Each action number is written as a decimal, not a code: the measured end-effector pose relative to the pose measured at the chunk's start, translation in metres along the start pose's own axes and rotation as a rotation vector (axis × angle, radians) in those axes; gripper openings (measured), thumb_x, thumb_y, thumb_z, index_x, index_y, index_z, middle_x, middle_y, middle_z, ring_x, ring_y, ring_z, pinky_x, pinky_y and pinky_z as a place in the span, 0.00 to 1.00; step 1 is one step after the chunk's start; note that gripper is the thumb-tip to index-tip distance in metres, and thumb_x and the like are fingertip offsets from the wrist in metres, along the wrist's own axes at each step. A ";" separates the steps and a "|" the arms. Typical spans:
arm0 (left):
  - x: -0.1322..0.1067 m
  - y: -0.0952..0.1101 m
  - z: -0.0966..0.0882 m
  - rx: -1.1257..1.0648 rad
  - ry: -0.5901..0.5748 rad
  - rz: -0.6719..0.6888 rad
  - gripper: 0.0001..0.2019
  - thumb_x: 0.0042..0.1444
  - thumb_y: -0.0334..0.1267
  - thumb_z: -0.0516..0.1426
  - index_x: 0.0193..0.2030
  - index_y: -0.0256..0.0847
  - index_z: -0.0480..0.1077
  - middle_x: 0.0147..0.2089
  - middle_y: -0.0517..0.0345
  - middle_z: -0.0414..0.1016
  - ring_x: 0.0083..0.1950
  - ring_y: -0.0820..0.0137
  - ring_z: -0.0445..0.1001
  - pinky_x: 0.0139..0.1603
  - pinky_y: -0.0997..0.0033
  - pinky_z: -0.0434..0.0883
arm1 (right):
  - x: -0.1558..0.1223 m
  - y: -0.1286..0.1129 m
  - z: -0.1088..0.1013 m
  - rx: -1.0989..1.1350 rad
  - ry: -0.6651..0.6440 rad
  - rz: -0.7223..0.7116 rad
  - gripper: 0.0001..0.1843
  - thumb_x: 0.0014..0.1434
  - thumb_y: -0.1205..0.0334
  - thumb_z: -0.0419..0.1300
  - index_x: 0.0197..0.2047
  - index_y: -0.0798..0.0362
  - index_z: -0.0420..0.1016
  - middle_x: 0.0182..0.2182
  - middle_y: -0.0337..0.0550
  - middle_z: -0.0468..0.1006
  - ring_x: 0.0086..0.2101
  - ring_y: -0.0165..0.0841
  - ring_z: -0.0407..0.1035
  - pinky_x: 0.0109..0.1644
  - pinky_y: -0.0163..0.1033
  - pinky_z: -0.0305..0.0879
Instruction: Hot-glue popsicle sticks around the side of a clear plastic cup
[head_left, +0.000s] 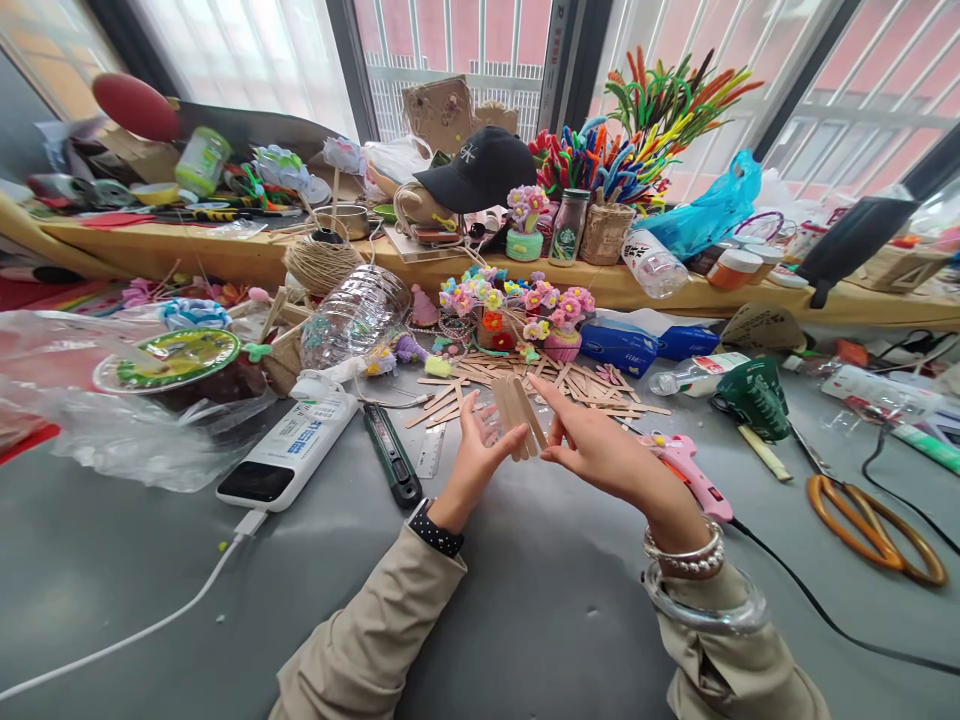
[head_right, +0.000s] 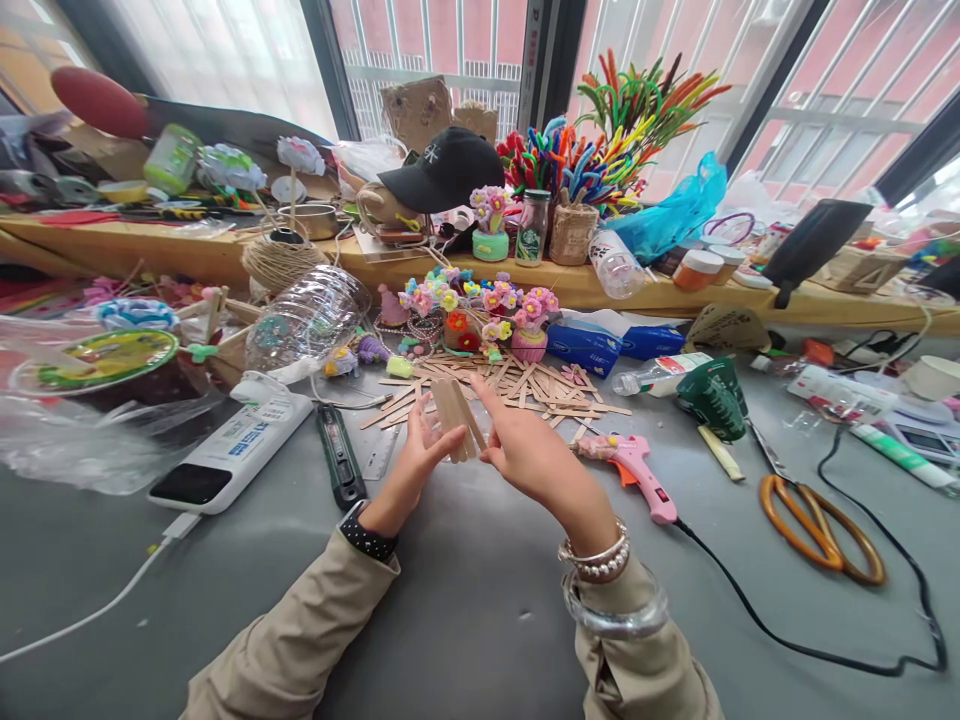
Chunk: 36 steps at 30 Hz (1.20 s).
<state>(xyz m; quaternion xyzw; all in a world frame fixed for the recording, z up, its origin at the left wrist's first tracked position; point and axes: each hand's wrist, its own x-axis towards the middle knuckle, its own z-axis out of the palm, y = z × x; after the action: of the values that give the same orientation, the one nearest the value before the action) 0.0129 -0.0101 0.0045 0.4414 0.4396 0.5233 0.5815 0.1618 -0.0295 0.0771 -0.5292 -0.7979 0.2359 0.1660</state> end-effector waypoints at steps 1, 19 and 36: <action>0.000 -0.001 0.000 -0.002 -0.002 0.002 0.48 0.38 0.47 0.63 0.61 0.39 0.38 0.60 0.36 0.51 0.58 0.54 0.58 0.56 0.55 0.58 | 0.000 0.000 0.000 0.002 0.003 0.003 0.42 0.50 0.70 0.53 0.63 0.51 0.36 0.26 0.37 0.72 0.29 0.30 0.65 0.36 0.36 0.58; 0.000 -0.001 -0.001 -0.019 -0.022 0.031 0.48 0.38 0.46 0.63 0.61 0.40 0.38 0.61 0.37 0.50 0.59 0.55 0.57 0.56 0.56 0.58 | -0.001 0.003 -0.007 0.051 -0.053 -0.074 0.44 0.50 0.70 0.52 0.63 0.48 0.30 0.27 0.36 0.71 0.27 0.28 0.63 0.35 0.35 0.58; 0.002 -0.001 -0.004 -0.133 0.116 -0.002 0.44 0.42 0.46 0.61 0.61 0.44 0.38 0.61 0.43 0.54 0.57 0.61 0.62 0.51 0.65 0.64 | 0.007 0.009 -0.002 0.158 0.204 -0.160 0.40 0.52 0.72 0.48 0.63 0.46 0.31 0.23 0.33 0.61 0.23 0.25 0.55 0.31 0.32 0.57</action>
<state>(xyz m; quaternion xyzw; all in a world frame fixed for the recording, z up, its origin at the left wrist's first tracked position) 0.0097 -0.0082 0.0025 0.3702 0.4370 0.5756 0.5836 0.1672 -0.0200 0.0741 -0.4706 -0.7955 0.2290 0.3054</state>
